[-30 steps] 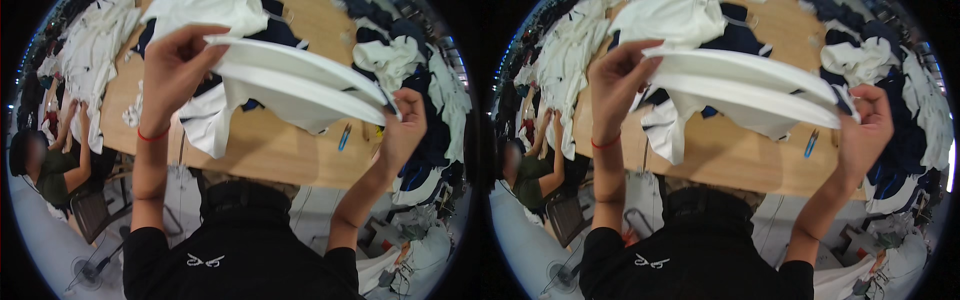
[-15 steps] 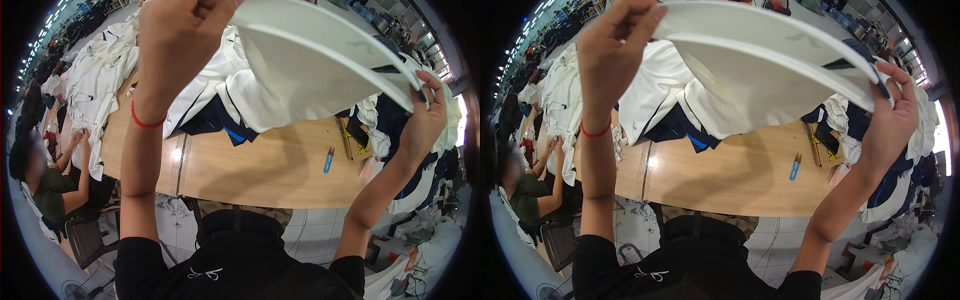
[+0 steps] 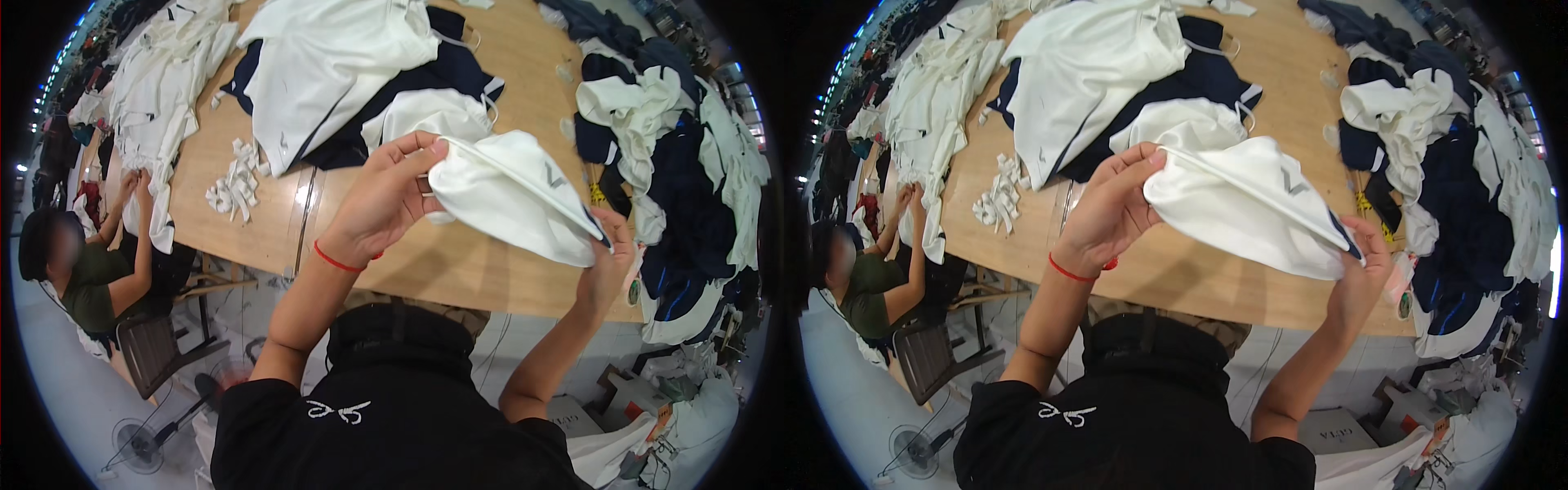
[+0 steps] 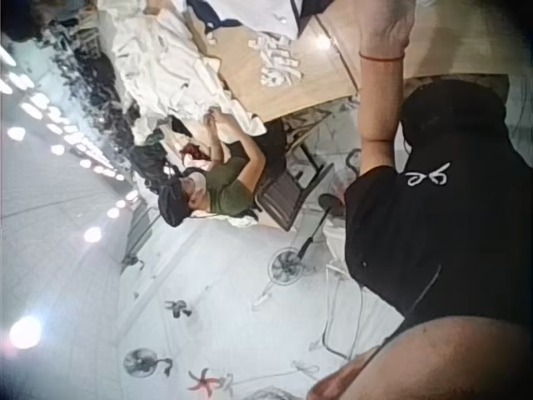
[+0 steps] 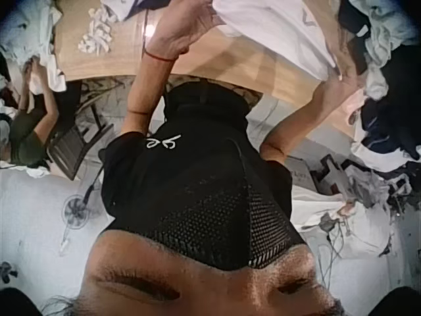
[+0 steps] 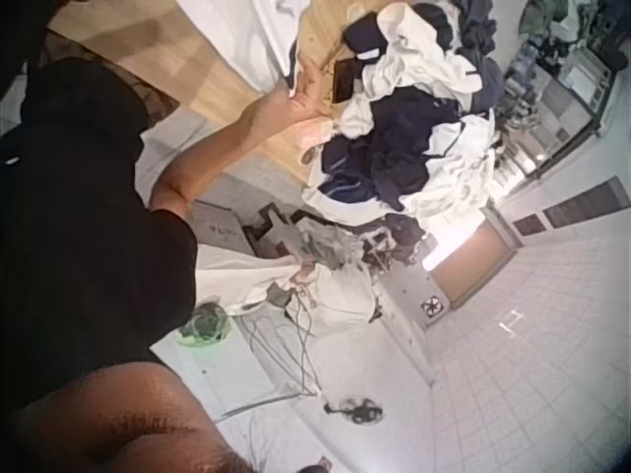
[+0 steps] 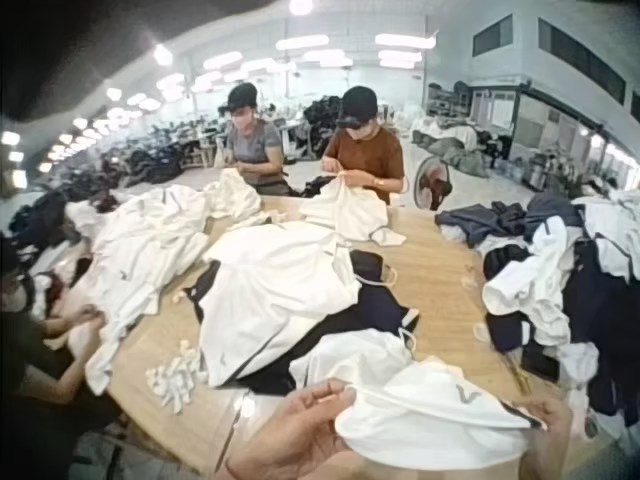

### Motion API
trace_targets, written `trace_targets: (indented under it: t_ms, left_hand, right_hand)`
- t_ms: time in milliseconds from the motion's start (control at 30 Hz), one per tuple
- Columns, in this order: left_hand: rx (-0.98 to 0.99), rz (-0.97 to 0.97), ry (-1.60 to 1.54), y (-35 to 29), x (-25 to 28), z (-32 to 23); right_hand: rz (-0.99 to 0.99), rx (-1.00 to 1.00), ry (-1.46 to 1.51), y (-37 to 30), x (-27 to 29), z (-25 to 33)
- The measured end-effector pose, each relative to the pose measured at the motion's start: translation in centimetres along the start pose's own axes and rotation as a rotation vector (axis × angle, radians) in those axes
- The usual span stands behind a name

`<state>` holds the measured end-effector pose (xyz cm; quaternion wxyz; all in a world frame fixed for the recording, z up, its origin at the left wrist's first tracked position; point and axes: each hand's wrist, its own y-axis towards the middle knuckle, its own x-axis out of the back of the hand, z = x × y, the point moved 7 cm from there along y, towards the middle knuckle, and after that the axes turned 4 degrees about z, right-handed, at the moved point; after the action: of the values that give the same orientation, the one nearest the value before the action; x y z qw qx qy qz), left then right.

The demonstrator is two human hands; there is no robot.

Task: Trimming loose threads from white shorts using specialized thread snips in a factory setting.

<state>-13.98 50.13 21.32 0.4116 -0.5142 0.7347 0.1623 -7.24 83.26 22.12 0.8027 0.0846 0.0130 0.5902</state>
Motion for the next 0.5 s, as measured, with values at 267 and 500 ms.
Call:
trace_targets:
  t_ms: [267, 500]
  left_hand:
    - [0.003, -0.173, 0.172, -3.6, 1.7, 4.4]
    - [-0.103, -0.121, 0.447, -4.9, 1.3, 3.9]
  right_hand:
    - [0.295, -0.474, -0.523, -7.5, -4.9, -9.4]
    - [0.397, 0.002, -0.609, -7.4, -11.0, -1.1]
